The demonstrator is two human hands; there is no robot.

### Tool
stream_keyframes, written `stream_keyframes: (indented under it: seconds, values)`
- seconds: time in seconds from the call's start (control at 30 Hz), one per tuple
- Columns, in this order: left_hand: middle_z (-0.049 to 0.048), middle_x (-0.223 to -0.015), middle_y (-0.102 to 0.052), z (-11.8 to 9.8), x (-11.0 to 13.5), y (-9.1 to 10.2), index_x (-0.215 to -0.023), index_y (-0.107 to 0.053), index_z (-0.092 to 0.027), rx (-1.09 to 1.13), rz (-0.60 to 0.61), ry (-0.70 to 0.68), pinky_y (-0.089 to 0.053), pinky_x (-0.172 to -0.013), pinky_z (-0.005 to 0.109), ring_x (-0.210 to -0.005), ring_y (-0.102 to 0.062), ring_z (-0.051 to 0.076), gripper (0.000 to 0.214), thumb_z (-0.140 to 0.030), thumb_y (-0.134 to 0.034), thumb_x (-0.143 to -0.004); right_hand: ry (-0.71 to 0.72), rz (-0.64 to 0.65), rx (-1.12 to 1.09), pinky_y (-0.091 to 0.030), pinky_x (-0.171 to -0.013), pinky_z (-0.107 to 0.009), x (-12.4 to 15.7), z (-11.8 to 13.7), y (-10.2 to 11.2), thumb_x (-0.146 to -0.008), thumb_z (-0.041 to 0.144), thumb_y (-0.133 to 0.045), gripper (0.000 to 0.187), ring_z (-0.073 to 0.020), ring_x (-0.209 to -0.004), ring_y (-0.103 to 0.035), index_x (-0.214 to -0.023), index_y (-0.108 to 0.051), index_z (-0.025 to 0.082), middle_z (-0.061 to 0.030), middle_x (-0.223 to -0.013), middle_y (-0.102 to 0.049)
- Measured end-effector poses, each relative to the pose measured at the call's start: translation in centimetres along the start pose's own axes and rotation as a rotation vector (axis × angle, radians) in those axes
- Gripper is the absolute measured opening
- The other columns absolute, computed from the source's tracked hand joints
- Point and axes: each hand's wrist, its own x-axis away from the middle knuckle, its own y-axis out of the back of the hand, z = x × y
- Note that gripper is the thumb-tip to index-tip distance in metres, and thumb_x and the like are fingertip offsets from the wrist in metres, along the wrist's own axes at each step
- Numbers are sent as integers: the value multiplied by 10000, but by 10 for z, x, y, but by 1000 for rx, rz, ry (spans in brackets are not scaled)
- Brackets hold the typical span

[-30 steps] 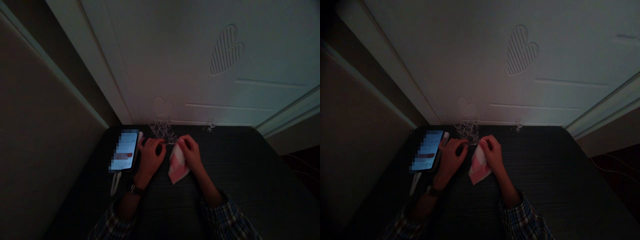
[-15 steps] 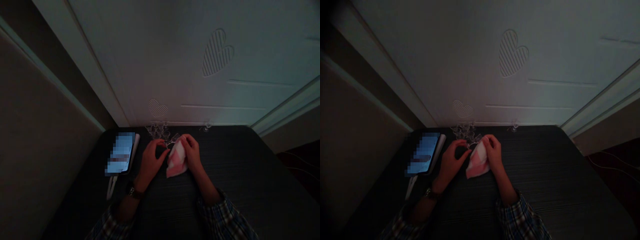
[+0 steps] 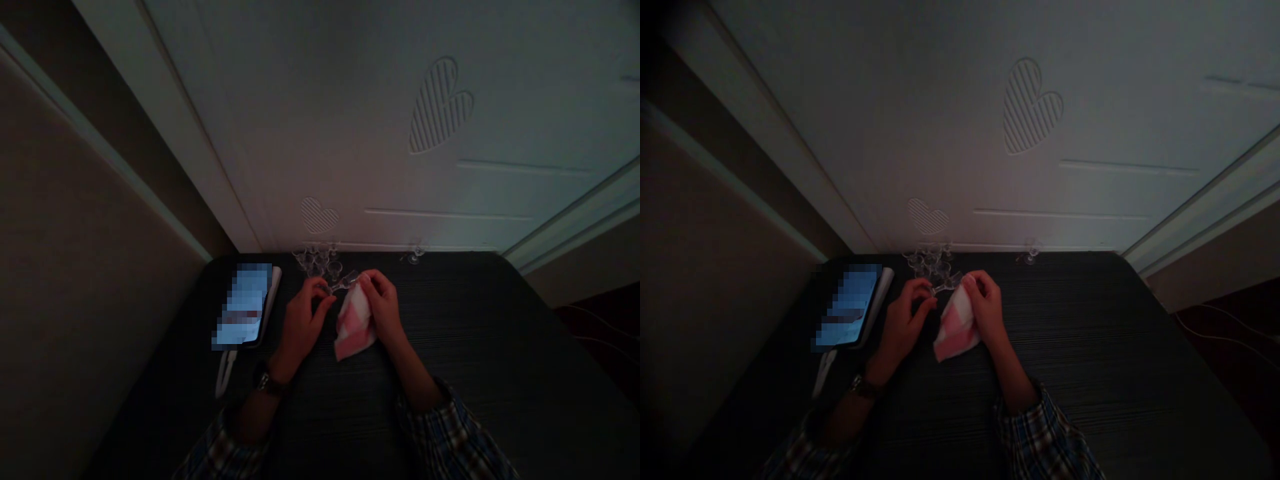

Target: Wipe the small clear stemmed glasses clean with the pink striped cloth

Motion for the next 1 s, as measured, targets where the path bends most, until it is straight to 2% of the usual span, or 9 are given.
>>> stream_keyframes:
  seconds: [0.27, 0.5, 0.7, 1.0]
  values:
    - [35, -879, -630, -1, 2, 1, -1053, -561, -131, 32, 53, 51, -523, -655, 324, -695, -613, 136, 244, -310, -489, -903, 30, 4, 52, -524, -682, -318, 2, 1, -1, -897, 309, -517, 213, -139, -780, -619, -1010, -589, 143, -41, -960, -628]
    - [35, -882, -630, -1, 1, 0, -1045, -564, -130, 45, 63, 50, -523, -654, 324, -698, -613, 136, 240, -308, -488, -904, 55, -16, 76, -522, -705, -332, 1, -1, 1, -893, 307, -524, 214, -147, -809, -619, -1015, -590, 144, -45, -981, -626]
    - [64, -1009, -617, -3, -1, -2, -1092, -554, -144, 61, -18, 6, -520, -748, 379, -858, -615, 180, 255, -290, -522, -885, 58, -38, 72, -521, -713, -334, 0, 1, 1, -896, 303, -520, 209, -149, -820, -618, -1016, -592, 149, -48, -994, -625]
    - [68, -1021, -610, -3, 0, -4, -1138, -530, -148, 56, -84, -28, -526, -724, 371, -854, -615, 184, 303, -299, -538, -875, 54, -30, 55, -523, -700, -332, 0, -2, 1, -895, 312, -520, 228, -149, -808, -620, -1036, -582, 144, -47, -989, -624]
